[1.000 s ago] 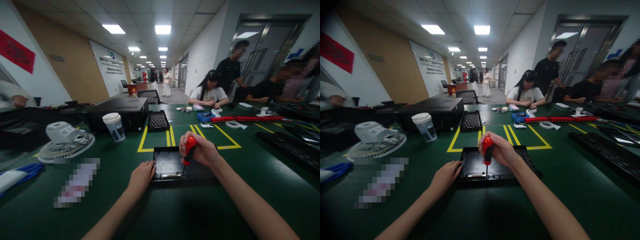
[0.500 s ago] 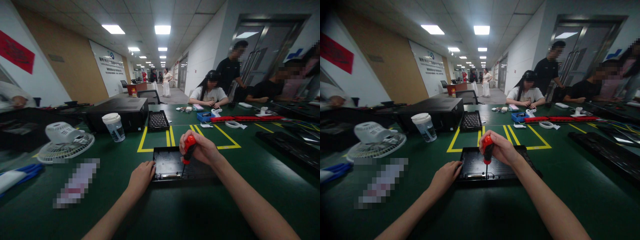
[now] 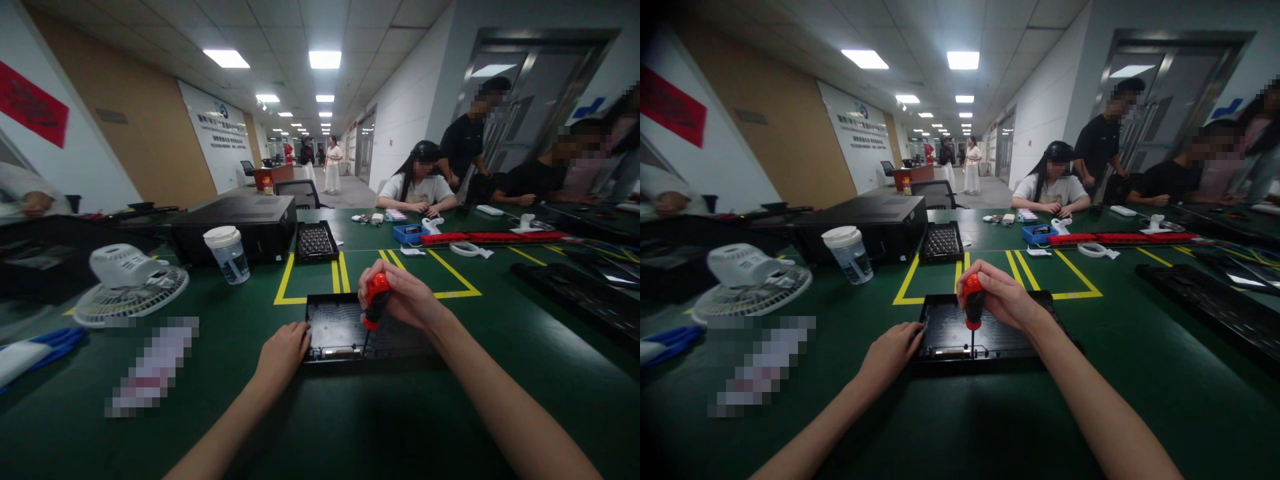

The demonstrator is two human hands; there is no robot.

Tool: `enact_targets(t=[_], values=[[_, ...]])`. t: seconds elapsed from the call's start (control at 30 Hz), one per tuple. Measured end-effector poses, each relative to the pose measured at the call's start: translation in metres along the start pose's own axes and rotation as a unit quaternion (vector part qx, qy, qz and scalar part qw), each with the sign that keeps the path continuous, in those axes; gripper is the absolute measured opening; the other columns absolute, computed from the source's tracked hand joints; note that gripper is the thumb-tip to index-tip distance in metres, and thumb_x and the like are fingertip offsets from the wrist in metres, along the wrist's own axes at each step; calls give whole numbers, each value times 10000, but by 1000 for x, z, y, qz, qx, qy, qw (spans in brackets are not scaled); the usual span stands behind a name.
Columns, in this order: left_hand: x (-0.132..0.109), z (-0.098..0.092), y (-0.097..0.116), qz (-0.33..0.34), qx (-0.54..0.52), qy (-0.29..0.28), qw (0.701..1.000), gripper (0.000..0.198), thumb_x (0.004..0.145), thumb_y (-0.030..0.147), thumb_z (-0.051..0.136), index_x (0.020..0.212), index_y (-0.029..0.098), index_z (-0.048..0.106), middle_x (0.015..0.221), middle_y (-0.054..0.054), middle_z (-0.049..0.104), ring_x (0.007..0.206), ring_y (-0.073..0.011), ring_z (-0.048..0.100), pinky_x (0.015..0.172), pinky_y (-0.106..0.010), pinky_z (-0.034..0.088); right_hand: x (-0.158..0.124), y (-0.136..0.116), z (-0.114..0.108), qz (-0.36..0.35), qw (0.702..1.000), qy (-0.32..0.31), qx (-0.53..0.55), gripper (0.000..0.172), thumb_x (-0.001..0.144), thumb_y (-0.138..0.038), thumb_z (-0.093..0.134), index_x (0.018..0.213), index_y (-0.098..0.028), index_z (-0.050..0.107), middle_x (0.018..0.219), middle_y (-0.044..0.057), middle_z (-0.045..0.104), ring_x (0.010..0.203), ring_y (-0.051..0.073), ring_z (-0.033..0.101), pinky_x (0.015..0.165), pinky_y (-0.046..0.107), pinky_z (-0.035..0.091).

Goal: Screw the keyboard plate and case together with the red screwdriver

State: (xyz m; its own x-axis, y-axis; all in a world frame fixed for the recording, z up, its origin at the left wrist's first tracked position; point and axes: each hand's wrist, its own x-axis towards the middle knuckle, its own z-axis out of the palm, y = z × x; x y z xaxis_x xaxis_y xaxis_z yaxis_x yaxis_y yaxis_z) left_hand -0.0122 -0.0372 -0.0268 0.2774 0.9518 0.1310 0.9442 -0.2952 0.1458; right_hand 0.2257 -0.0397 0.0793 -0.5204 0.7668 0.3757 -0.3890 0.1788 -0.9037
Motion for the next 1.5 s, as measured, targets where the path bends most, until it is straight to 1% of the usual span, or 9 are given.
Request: enact_targets(t=[0.23,0.43,0.6,0.87,1.13,1.5], values=[[-1,1,-1,5,-5,4,1000,330,886,355,314,1094,245,545,1042,-41,610,931,-167,572,741,-268,456,-1,-2,-2,2,1000,2,-3,187,826,-347,497,889,-171,482,865,57,559,729,164,568,695,344,455],[-1,0,-1,9,-3,7,1000,325,886,349,316,1092,243,543,1040,-38,609,934,-170,569,737,-268,454,-2,-3,-3,-4,1000,-12,1,146,847,-297,477,904,-164,488,896,62,560,778,187,574,722,357,445],[0,1,-2,10,2,12,1000,314,885,339,323,1082,240,546,1021,-37,612,925,-170,570,736,-268,455,-2,-4,-5,-10,1000,-13,-5,118,848,-271,481,903,-167,490,916,68,556,796,198,587,707,354,453],[0,2,-2,10,3,13,1000,318,882,346,323,1084,243,545,1022,-34,610,918,-174,576,726,-284,469,-2,-7,-6,-14,1000,0,-17,88,835,-252,518,866,-174,494,917,48,549,785,167,588,705,317,448],[0,2,-1,6,-2,11,1000,320,880,346,330,1094,244,546,1033,-33,611,925,-170,576,744,-289,471,-2,-8,-7,-13,999,16,-48,110,821,-267,540,835,-179,476,897,38,541,748,148,582,694,311,453],[0,3,-3,8,-1,11,1000,316,883,348,326,1086,245,545,1025,-36,612,918,-165,575,739,-277,464,-1,-8,-4,-40,994,30,-100,134,801,-252,560,785,-176,451,864,32,525,732,151,572,652,309,458]])
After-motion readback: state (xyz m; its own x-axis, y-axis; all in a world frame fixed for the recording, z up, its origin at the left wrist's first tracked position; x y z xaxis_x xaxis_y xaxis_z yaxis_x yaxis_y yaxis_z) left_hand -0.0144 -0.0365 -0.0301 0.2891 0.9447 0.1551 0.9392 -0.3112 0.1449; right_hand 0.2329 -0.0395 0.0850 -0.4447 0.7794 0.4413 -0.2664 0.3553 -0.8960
